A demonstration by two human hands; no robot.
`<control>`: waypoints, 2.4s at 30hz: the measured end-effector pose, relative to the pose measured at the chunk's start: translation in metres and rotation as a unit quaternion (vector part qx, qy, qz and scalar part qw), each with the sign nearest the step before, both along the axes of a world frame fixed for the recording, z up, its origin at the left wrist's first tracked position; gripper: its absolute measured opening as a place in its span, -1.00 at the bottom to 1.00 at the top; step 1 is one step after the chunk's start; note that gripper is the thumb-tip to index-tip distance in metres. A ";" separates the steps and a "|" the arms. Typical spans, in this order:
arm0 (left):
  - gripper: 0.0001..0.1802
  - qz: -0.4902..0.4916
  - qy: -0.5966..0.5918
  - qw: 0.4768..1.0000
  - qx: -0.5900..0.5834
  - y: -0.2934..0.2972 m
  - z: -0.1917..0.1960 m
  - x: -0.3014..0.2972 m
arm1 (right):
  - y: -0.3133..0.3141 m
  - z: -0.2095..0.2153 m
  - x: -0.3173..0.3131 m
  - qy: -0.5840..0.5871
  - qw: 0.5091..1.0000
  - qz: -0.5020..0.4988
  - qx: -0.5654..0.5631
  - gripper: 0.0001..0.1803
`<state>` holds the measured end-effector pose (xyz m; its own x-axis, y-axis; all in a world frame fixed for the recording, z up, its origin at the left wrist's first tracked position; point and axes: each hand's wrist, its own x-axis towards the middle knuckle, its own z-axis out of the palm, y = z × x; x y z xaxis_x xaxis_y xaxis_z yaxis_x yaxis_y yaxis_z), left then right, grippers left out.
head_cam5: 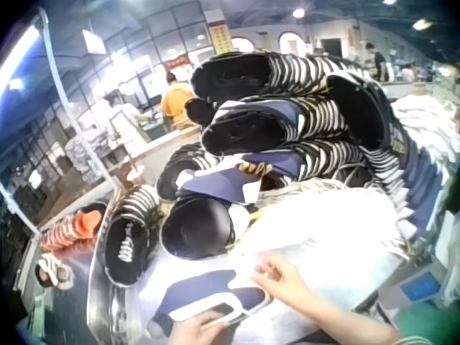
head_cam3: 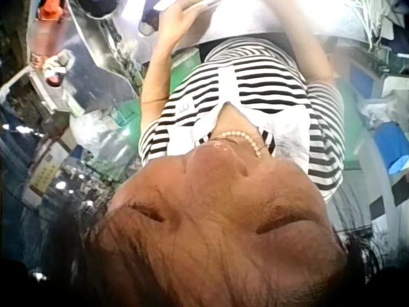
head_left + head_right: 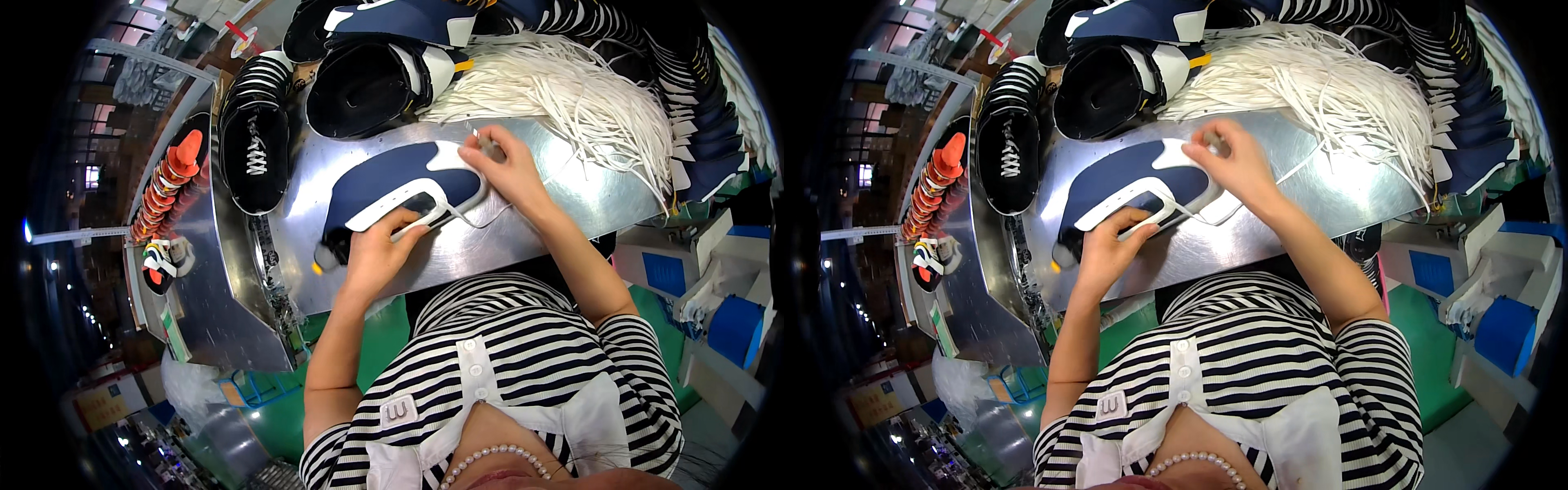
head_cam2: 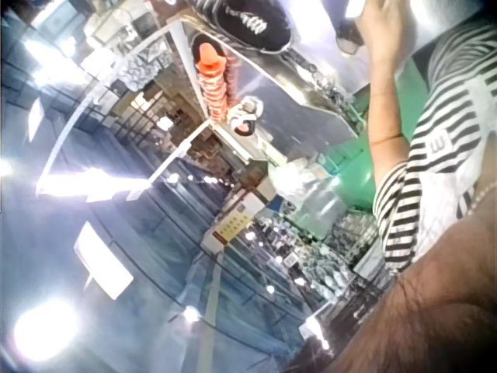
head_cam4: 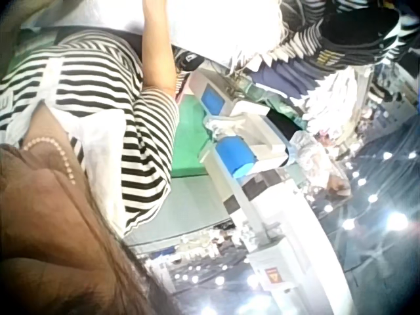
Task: The person laces a blue and white shoe by hand, threading white laces through the eyelets and pulling them tight. The person repeatedly picks up shoes from a pile on the metal table, laces them, and places them back down.
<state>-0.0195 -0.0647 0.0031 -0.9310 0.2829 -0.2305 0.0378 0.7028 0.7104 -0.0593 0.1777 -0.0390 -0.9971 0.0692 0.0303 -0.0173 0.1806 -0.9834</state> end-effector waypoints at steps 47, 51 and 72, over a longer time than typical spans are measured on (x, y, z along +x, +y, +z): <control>-0.65 -0.102 0.059 0.982 -0.145 0.068 0.044 -0.024 | -0.002 0.013 0.000 0.007 0.976 0.133 -0.173 -0.84; -0.59 -0.109 0.041 0.980 -0.160 0.066 0.034 -0.024 | -0.004 0.006 -0.007 0.015 0.976 0.114 -0.182 -0.84; -0.73 -0.003 0.104 0.992 -0.070 0.058 -0.009 -0.030 | 0.018 0.002 0.046 -0.034 0.988 0.146 -0.028 -0.77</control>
<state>-0.0499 -0.0063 -0.0060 -0.9612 0.2667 -0.0702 0.1778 0.7940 0.5813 -0.0128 0.1959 -0.0374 -0.9744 -0.2226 -0.0327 0.0051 0.1231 -0.9924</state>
